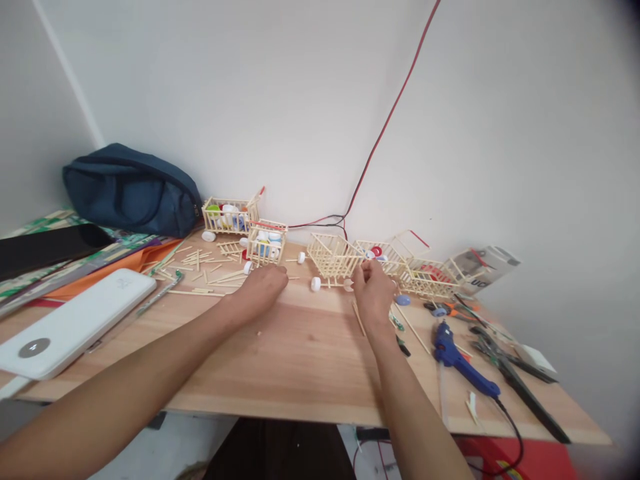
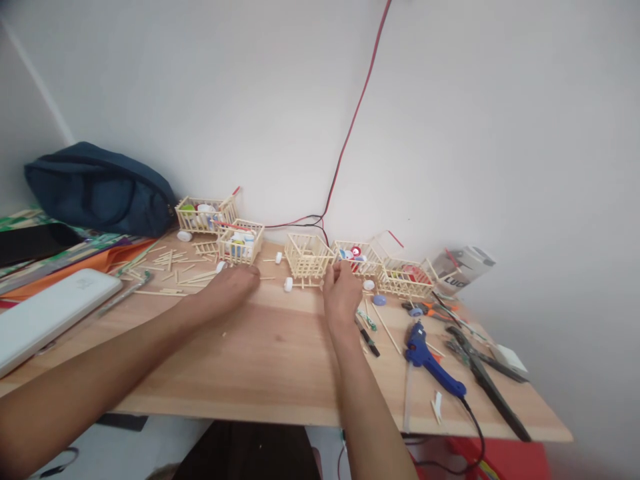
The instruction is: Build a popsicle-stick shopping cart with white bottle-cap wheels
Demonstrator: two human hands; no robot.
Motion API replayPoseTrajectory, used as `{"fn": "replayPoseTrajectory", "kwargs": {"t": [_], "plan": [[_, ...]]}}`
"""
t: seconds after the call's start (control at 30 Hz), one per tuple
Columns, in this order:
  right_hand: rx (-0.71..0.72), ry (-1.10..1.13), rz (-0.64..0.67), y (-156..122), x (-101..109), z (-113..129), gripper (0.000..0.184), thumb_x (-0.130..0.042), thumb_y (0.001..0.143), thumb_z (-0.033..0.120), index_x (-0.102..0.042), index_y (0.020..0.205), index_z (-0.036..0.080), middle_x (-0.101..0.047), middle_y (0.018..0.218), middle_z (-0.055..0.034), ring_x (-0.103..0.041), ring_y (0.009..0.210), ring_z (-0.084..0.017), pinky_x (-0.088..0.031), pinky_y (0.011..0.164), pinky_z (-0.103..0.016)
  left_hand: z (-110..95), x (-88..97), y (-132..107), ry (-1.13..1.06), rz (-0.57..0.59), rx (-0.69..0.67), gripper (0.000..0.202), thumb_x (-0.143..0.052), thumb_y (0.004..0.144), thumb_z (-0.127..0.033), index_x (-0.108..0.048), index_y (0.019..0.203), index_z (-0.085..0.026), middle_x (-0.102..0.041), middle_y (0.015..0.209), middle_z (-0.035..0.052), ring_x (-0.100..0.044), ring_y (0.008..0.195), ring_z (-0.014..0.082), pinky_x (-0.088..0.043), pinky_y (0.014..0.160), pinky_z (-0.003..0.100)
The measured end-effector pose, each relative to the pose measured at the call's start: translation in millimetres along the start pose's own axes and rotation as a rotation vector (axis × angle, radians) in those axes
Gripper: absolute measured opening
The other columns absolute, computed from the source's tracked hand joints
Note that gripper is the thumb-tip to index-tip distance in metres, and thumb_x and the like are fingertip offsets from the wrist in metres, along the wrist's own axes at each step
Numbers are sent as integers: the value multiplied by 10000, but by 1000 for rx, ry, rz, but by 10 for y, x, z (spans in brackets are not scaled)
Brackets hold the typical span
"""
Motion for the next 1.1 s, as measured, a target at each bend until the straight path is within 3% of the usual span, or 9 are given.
{"fn": "replayPoseTrajectory", "kwargs": {"t": [0.37, 0.57, 0.93, 1.1], "plan": [[0, -116, 27, -13, -165, 170, 196, -477, 926, 322, -608, 844, 201, -675, 716, -32, -592, 669, -193, -358, 691, -297, -23, 9, -28, -50, 77, 38, 278, -421, 814, 42, -655, 920, -65, -674, 980, 177, -681, 925, 256, -520, 806, 354], [-45, -158, 93, -42, -210, 141, 189, -495, 936, 322, -607, 844, 200, -707, 743, -42, -627, 700, -205, -358, 695, -298, -25, 7, -31, -51, 106, 39, 284, -399, 836, 22, -650, 929, -71, -680, 966, 176, -678, 946, 270, -522, 818, 372], [-28, -136, 85, -63, -227, 79, 218, -486, 926, 341, -616, 820, 203, -687, 702, -52, -612, 654, -208, -371, 663, -300, -37, -5, -20, 33, 25, 34, 294, -406, 857, -7, -666, 961, -97, -677, 947, 170, -692, 898, 284, -524, 760, 378], [38, -64, 190, -22, -225, 24, 238, -523, 911, 375, -651, 798, 210, -691, 694, -23, -630, 679, -186, -377, 660, -277, -77, 76, -36, 47, 46, 33, 275, -434, 848, -6, -672, 934, -111, -672, 961, 161, -687, 912, 288, -517, 770, 378]]}}
Point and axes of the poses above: each hand's wrist, its own y-axis towards the middle knuckle, its own x-axis out of the back of the hand, z = x × y, the point moved 7 cm from there along y, towards the middle knuckle
